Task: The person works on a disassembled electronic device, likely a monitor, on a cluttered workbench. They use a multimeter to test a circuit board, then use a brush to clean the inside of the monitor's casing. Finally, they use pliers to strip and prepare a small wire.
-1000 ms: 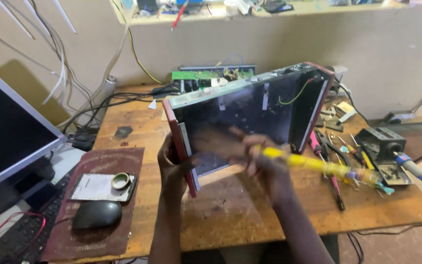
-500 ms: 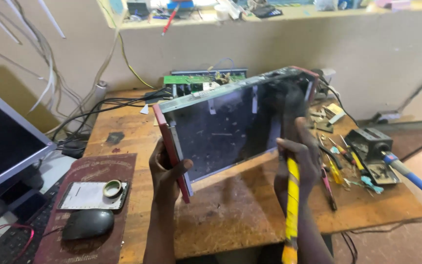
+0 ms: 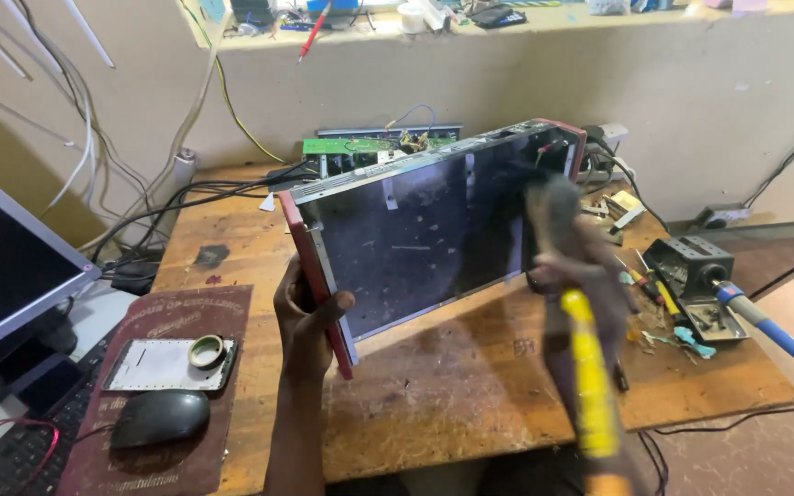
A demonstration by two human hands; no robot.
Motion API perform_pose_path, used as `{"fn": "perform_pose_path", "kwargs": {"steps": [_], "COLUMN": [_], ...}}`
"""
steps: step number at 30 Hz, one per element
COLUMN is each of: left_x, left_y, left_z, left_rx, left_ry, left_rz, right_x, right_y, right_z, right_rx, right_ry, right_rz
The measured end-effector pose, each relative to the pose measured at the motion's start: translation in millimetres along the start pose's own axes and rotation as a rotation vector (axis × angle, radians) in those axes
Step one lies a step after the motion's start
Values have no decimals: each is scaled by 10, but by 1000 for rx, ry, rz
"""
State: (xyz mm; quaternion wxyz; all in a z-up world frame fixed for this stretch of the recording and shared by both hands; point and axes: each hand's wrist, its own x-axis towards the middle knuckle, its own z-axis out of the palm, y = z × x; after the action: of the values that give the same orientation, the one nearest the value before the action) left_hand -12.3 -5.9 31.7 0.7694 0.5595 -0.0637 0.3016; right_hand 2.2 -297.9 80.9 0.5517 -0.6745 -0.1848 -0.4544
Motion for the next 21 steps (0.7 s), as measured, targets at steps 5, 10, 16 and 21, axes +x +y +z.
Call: {"fn": "perform_pose_path", "kwargs": {"steps": [5, 10, 16, 21], "left_x": [25, 13, 44, -8], "left_y": [10, -383, 36, 56], "left_z": [12, -185, 24, 33], "left_rx": [-39, -23, -52, -42], "left_ry": [-6, 59, -1, -1], "left_rz": [6, -2, -4, -20], "right_x": [-60, 125, 203, 96], "right_y": [-362, -276, -426, -277], "right_z": [-53, -111, -114, -128], "right_rx": [183, -151, -134, -193], "right_ry": [-350, -325, -315, -254], "right_rz": [134, -128, 224, -122]}}
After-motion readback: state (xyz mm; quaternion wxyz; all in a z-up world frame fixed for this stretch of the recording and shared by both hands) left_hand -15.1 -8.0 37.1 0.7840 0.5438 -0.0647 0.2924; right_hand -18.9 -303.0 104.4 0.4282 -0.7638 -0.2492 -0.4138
